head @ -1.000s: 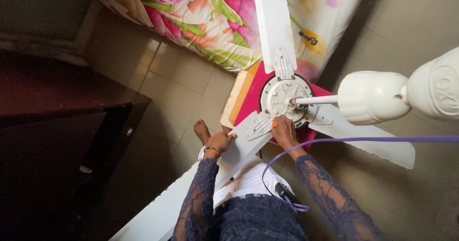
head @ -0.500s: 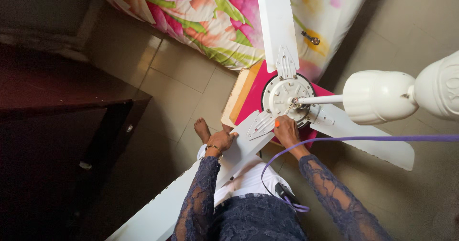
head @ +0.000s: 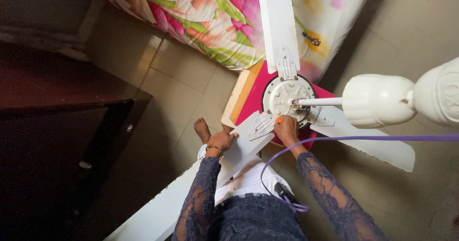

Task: The person attaches a ceiling fan blade to the motor housing using a screwdriver. They align the blade bracket, insert screws, and tighten them to secure the blade in place.

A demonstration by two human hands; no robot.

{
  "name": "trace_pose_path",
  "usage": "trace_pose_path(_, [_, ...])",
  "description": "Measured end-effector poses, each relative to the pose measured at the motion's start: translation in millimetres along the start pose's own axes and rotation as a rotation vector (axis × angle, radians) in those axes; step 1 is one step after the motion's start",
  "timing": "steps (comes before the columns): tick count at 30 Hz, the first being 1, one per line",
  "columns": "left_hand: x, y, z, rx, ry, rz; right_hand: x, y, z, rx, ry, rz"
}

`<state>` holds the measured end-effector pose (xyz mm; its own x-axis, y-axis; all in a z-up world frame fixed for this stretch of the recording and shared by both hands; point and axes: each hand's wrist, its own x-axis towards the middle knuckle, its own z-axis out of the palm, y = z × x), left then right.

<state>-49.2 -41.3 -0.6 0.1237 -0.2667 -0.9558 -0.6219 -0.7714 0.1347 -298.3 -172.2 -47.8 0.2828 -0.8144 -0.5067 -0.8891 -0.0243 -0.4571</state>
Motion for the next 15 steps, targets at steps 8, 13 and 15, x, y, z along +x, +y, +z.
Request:
trace_pose_path(8, [-2,1,-1,-0.011,0.051,0.063,-11,4,-13,0.034,0.01,-0.251])
trace_pose_path(13, [1,-3,2,-0.007,0.069,0.085,-8,10,2,0.176,-0.029,0.146])
trace_pose_path(15, [-1,0,2,0.031,0.04,0.055,-12,13,9,0.158,0.042,0.046])
